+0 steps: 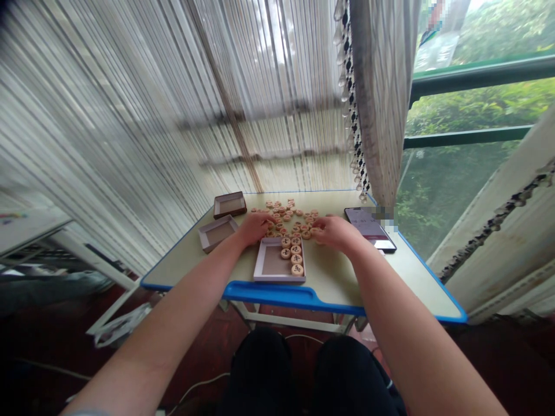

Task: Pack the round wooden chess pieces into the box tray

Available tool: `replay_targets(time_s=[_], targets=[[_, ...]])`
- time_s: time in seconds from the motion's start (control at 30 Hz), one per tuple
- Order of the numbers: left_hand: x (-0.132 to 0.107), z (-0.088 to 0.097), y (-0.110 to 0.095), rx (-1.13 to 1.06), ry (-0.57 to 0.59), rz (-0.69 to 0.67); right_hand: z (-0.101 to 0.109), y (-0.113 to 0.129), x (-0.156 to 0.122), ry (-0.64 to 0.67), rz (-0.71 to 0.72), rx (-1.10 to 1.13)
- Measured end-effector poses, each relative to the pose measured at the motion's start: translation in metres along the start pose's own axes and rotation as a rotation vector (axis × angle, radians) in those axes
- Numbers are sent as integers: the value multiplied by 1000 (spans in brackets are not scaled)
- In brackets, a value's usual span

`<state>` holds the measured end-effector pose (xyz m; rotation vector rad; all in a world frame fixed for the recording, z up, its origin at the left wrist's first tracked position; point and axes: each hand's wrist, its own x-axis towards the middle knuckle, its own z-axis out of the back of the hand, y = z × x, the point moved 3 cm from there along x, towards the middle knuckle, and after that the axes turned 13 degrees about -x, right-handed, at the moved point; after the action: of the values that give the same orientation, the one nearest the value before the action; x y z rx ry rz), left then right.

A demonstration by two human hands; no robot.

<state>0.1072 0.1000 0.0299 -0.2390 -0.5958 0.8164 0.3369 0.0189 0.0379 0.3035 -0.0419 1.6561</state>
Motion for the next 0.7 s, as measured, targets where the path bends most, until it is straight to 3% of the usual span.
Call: replay_targets(time_s=[0.13,0.4,0.5,0.6,0.7], targets=[[-1,0,-3,0,7,31,-11,10,6,-118,142,-70],[-9,14,-10,-72,-127,92,-15,11,6,-77,198,-58],[-14,18,-12,-128,-139,151,-12,11,5,-91,171,-15],[-20,21,-17,-167,-139,160,-2,19,-1,-188,118,96],[-30,21,-24,-223,-162,118,10,41,-12,-258,198,178]])
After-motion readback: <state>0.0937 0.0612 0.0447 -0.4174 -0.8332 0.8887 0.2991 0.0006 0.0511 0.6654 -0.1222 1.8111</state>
